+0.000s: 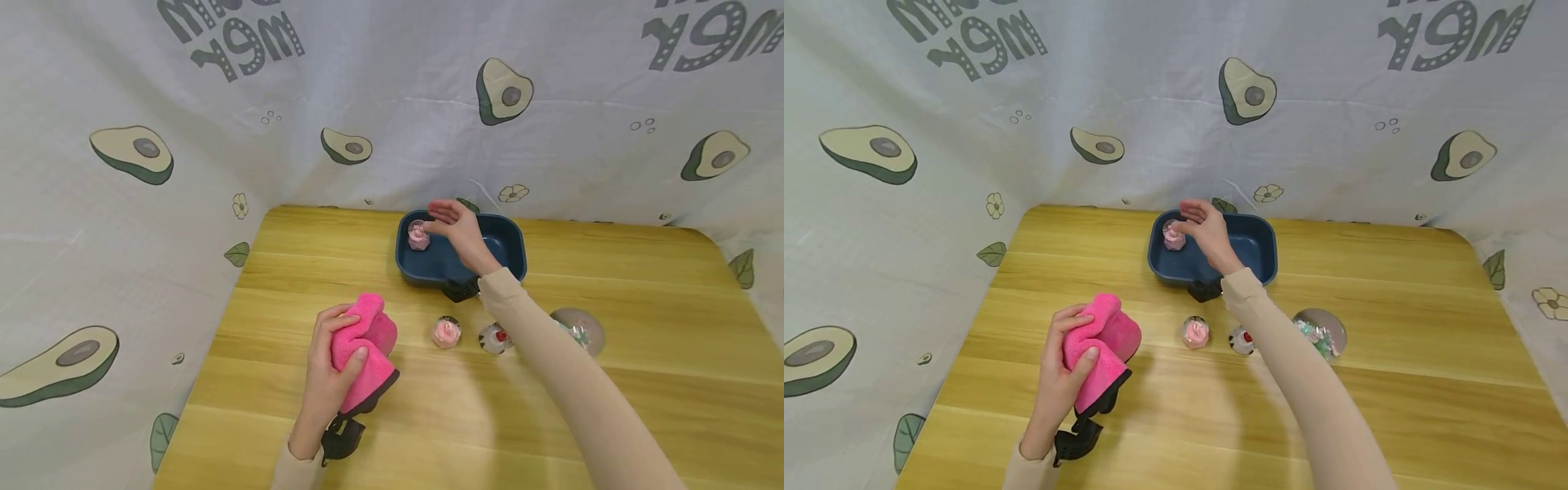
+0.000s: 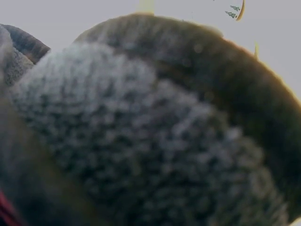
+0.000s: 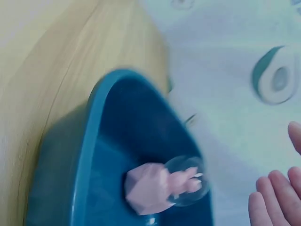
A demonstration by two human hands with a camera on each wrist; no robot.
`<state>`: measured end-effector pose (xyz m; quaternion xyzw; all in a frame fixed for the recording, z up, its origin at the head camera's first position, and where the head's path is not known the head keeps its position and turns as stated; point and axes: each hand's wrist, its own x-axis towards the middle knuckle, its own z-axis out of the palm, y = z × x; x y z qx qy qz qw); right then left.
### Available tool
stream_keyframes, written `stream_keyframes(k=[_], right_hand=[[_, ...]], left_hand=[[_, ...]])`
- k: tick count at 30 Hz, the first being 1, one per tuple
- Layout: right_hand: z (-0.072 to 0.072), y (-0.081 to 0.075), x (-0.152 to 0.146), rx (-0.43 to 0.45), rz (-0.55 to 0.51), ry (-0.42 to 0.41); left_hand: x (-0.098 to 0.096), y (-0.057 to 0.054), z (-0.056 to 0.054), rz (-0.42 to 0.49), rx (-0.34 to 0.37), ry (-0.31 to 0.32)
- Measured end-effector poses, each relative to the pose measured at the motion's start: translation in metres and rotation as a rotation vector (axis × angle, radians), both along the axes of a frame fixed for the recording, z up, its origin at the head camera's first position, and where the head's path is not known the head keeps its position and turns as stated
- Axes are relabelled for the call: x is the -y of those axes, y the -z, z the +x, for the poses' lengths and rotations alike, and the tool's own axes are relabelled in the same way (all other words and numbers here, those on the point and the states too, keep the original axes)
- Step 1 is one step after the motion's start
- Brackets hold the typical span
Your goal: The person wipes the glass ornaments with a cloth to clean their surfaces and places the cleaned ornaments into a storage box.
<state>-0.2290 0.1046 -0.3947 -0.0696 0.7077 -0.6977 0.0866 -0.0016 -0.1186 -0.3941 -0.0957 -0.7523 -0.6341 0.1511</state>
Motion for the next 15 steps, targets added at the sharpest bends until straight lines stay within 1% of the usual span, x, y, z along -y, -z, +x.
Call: stream_keyframes(k=[5,9,12,15], right_hand=[[0.019,-0.016,-0.011,-0.065,-0.137,-0.021],[0.036,-0.027,-0.020,-0.096,-0.231,-0.013],[0.050,-0.029,-0.026,-0.123,-0.304,0.003],[0.066,-0.029,-0.031,-0.154,-0.370,0.041]], left_hand=[[0.000,-0.001,-0.001,0.000,-0.026,0.001],[0.000,-0.002,-0.002,-0.001,-0.041,-0.003],[0.000,-0.003,-0.002,-0.002,-0.049,-0.006],[-0.001,-0.003,-0.002,-0.004,-0.050,-0.010]])
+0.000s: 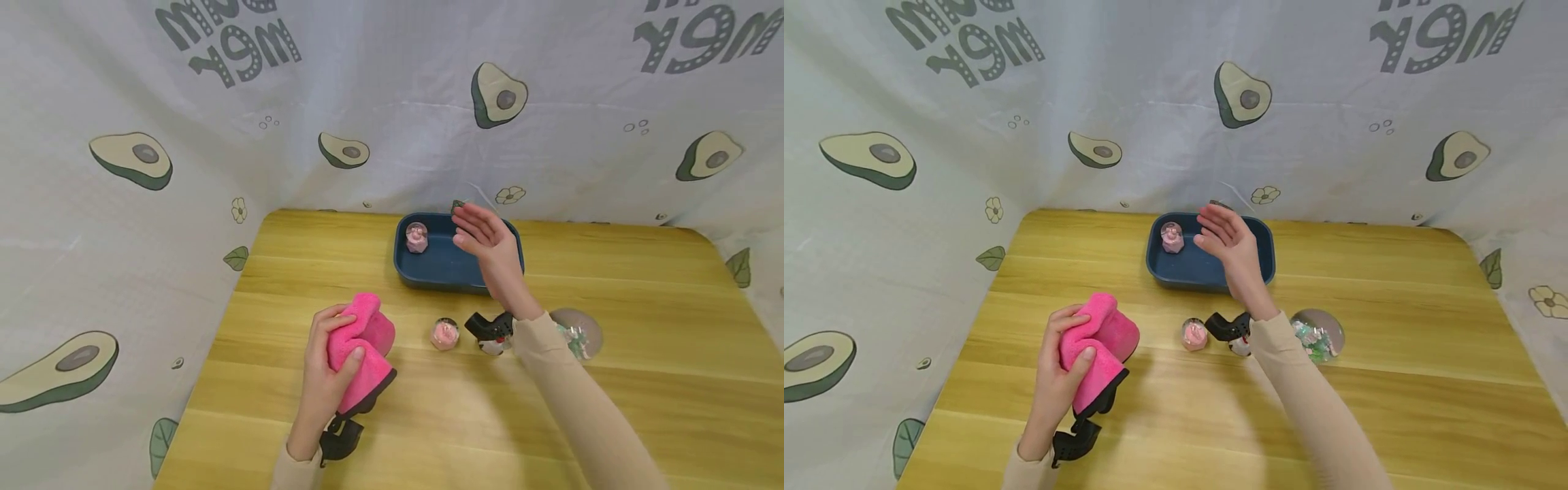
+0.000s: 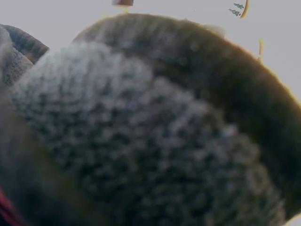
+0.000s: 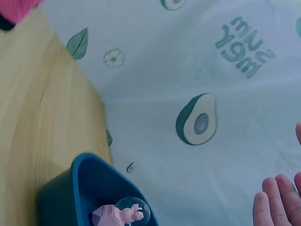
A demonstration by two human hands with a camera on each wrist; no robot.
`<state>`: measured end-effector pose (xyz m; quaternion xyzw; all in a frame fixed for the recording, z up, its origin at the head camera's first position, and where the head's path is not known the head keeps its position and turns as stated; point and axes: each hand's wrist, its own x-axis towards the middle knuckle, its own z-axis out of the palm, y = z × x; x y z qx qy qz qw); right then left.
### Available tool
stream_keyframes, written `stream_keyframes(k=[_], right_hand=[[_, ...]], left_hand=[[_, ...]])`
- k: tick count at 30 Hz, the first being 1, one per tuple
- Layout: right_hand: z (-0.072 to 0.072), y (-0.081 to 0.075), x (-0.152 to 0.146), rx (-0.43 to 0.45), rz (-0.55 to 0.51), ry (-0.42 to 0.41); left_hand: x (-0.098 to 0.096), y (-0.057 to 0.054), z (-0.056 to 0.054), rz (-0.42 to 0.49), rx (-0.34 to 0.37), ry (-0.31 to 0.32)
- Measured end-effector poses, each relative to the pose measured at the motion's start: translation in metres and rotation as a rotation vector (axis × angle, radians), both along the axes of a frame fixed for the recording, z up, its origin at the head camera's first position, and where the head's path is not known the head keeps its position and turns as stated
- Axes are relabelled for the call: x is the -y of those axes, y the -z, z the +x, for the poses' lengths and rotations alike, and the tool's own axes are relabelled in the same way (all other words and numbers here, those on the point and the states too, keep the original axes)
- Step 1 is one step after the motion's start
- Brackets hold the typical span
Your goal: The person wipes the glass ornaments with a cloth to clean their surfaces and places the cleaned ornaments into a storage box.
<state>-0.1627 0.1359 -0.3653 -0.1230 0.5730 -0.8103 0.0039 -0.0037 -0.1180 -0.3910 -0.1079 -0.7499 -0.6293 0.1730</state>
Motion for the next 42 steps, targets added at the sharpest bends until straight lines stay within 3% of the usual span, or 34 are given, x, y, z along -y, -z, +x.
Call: stream_keyframes(k=[10,21,26,32,42], right_hand=[[0.056,0.009,-0.012,-0.008,-0.064,0.100],[0.102,0.046,-0.008,-0.014,-0.144,0.162],[0.118,0.066,-0.001,-0.015,-0.130,0.173],[0.132,0.088,0.008,0.024,-0.008,0.231],[0.136,0.116,0.018,0.169,0.115,0.226]], left_hand=[[-0.001,0.000,0.000,0.002,-0.012,0.003],[-0.002,0.000,-0.002,0.004,-0.013,0.018],[-0.003,0.000,-0.002,0.010,-0.007,0.021],[-0.004,0.000,-0.003,0.005,-0.009,0.018],[-0.005,0.002,-0.002,0.009,-0.007,0.027]])
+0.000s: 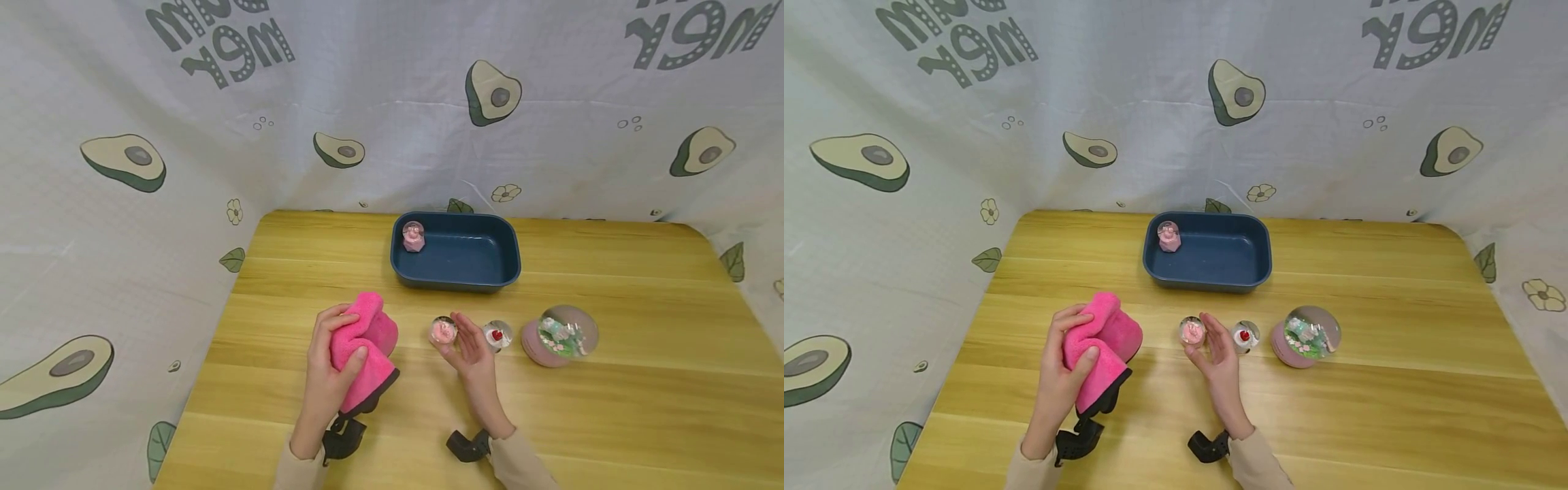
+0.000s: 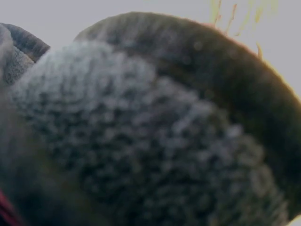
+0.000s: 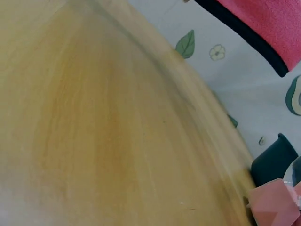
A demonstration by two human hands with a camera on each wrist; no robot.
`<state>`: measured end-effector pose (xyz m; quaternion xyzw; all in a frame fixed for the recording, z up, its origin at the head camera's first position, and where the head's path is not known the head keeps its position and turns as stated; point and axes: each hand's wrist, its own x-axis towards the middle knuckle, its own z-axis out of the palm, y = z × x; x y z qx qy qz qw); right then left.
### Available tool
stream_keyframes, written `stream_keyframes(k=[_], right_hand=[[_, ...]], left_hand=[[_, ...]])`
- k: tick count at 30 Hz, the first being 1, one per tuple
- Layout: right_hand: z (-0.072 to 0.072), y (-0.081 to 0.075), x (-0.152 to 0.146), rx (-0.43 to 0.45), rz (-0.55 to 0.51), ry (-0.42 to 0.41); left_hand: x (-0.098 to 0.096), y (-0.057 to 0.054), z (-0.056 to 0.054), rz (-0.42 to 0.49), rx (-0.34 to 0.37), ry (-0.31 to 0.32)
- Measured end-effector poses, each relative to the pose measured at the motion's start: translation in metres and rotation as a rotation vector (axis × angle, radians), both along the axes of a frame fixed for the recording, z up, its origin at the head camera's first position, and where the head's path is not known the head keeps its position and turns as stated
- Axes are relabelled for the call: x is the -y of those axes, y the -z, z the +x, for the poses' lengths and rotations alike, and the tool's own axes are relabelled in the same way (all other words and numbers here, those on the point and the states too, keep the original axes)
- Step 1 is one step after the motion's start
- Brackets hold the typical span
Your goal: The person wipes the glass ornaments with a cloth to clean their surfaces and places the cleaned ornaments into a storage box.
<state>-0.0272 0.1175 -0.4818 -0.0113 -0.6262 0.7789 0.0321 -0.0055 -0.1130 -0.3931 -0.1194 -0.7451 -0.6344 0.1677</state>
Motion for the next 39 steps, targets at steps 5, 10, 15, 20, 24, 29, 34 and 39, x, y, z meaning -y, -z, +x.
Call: stream_keyframes(k=[5,10,15,20,24,29,34,39], right_hand=[[-0.003,0.008,0.002,0.048,0.042,-0.005],[-0.007,0.012,0.002,0.073,0.150,-0.005],[-0.010,0.016,0.004,0.072,0.246,0.003],[-0.012,0.015,0.007,0.074,0.351,0.027],[-0.012,0.013,0.007,0.116,0.406,0.035],[-0.012,0.009,0.004,0.157,0.401,0.027],[-0.012,0.003,-0.001,0.149,0.319,0.004],[-0.011,-0.009,-0.006,0.115,0.280,-0.016]], left_hand=[[0.000,0.000,0.000,-0.001,0.013,0.002],[-0.001,0.000,0.001,0.005,0.029,0.004],[-0.001,0.000,0.001,0.009,0.031,0.006],[-0.001,0.000,0.000,0.008,0.029,0.005],[-0.001,0.001,0.000,0.002,0.032,-0.001],[-0.001,0.002,-0.001,0.006,0.031,0.003],[-0.001,0.002,-0.002,0.003,0.031,0.006],[-0.002,0.003,-0.004,-0.002,0.038,0.010]])
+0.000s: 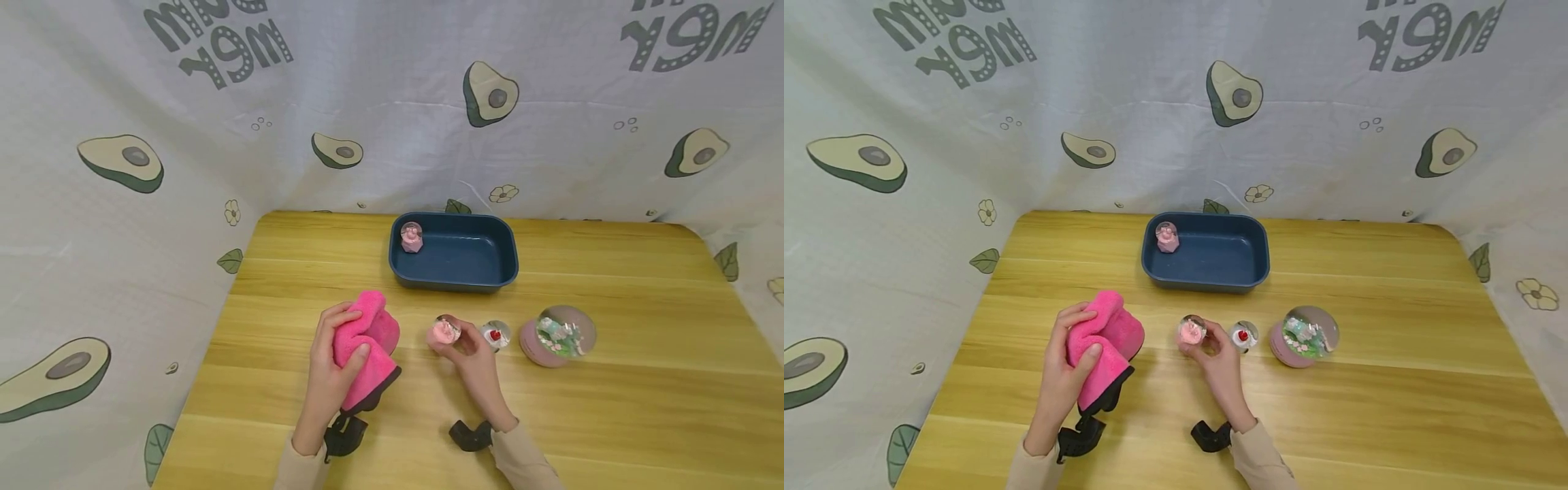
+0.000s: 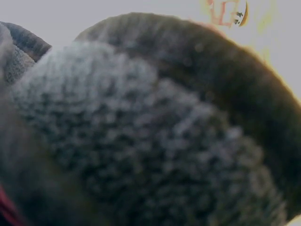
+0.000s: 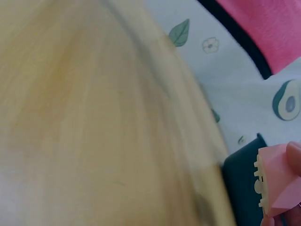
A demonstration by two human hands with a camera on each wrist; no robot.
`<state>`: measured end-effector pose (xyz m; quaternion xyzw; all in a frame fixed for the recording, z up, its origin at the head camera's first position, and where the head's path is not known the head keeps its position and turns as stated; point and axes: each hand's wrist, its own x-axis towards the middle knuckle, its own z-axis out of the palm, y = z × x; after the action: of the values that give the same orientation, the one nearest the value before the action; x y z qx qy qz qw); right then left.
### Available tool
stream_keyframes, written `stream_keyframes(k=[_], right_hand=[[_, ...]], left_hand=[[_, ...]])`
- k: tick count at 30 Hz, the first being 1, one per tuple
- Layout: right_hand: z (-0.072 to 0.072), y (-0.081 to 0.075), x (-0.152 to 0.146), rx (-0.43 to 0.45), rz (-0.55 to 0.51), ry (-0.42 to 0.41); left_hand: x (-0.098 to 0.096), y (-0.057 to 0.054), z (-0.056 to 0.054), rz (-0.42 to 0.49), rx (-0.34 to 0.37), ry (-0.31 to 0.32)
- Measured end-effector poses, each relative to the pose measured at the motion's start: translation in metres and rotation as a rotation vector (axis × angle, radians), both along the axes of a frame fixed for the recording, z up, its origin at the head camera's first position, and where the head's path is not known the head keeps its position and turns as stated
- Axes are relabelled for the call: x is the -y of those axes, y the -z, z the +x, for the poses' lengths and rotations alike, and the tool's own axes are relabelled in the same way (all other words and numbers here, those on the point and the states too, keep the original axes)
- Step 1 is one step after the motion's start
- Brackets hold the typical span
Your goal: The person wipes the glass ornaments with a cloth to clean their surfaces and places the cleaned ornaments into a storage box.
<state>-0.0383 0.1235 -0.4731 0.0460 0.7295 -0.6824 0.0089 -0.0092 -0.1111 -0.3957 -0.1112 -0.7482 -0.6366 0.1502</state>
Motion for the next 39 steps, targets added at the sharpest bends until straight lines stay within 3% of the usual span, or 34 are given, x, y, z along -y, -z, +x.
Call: stream_keyframes(k=[7,17,25,31,39], right_hand=[[0.003,-0.024,-0.006,-0.086,-0.058,-0.023],[0.008,-0.056,-0.017,-0.237,-0.368,-0.081],[0.009,-0.072,-0.021,-0.383,-0.489,-0.125],[0.010,-0.083,-0.020,-0.455,-0.454,-0.168],[0.015,-0.093,-0.017,-0.413,-0.343,-0.150]], left_hand=[[-0.001,0.000,-0.002,-0.007,0.001,0.002],[-0.003,0.001,-0.003,-0.015,0.044,0.006],[-0.005,0.000,-0.004,-0.019,0.042,0.020],[-0.008,-0.002,-0.006,-0.015,0.040,0.040],[-0.018,-0.008,-0.010,0.003,0.028,0.083]])
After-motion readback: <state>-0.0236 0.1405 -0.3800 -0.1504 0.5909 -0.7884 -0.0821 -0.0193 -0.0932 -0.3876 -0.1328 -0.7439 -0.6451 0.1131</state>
